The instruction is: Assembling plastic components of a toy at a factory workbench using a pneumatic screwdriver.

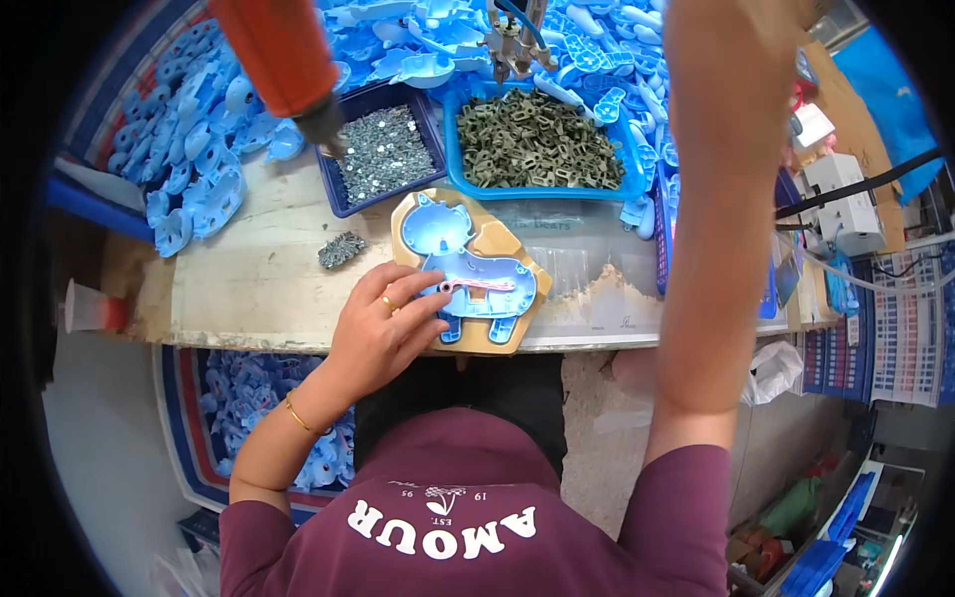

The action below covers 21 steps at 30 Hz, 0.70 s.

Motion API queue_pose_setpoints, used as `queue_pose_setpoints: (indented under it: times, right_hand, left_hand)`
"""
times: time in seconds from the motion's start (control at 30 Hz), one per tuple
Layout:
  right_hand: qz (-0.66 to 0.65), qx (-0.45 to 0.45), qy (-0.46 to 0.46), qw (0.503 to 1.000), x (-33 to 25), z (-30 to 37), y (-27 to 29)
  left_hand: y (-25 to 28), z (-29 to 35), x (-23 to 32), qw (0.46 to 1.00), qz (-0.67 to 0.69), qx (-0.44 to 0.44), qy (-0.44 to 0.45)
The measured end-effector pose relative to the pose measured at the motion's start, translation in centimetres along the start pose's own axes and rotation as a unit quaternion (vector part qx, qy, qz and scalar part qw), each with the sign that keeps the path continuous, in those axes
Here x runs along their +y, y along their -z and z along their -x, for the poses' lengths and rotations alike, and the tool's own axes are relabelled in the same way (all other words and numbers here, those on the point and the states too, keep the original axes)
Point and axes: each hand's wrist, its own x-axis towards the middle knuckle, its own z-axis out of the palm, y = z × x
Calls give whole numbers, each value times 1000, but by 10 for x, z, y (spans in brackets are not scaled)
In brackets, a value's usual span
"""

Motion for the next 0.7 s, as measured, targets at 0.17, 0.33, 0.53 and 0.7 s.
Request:
queue_pose_setpoints:
  times: [0.17,0.33,0.53,0.7]
  right_hand:
    - [-163,-252,-123,946,23,-48,-23]
    - [-122,-252,-162,946,-20,-13,-30]
    - [-317,-124,-176,924,-32,45,-52]
    - [-597,-169,-136,773,2,65,-67]
  left_hand:
    - [2,9,-3,1000,2,12,10]
    - [-1,9,-2,1000,-6,13,3]
    - [-15,17,-7,998,-57,7,-14]
    - [-18,18,-6,997,-75,3,-18]
